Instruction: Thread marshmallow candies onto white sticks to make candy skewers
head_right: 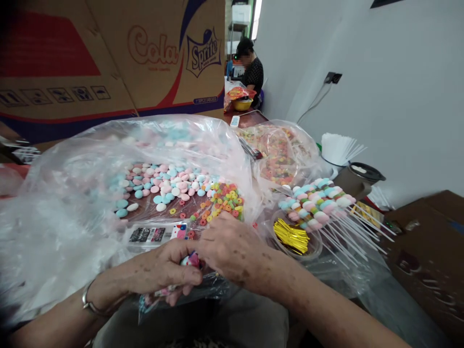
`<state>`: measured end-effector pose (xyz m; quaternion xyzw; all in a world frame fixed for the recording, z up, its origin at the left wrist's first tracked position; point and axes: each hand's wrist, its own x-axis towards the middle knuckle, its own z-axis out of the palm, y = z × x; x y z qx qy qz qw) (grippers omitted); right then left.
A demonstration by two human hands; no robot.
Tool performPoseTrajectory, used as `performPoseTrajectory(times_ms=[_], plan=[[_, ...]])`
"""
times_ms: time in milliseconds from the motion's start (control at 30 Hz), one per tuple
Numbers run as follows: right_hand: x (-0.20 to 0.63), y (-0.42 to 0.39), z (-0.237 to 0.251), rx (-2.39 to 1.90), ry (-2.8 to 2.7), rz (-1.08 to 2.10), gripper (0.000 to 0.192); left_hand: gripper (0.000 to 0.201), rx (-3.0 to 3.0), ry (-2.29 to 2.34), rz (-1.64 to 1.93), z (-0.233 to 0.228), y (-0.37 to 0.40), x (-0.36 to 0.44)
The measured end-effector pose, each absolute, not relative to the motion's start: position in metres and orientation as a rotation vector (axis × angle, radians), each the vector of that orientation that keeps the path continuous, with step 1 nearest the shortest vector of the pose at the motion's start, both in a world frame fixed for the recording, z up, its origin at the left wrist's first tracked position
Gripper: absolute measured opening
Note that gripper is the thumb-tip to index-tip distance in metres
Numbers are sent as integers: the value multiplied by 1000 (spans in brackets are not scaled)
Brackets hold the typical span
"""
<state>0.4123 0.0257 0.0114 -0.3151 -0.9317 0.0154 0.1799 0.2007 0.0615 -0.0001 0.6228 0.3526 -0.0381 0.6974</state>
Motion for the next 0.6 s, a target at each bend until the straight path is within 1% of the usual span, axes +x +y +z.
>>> performPoseTrajectory(times_ms=[100,167,267,333,500,600], plan=[[412,29,13,-875,-2567,0,20,34,1378,850,-37,3,59,203],[419,32,17,-940,-2492,23,20,32,1323,843,27,4,58,202],[433,36,24,-1023,-2456,70,26,40,1255,889,122,7,56,199],[438,39,25,-1023,-2502,63,33,44,1232,938,134,6,55,199],[426,38,13,-999,-2484,-12,42,45,1259,925,259,-11,51,203],[414,35,2,-951,-2489,-2,41,46,1350,935,337,-23,48,204]])
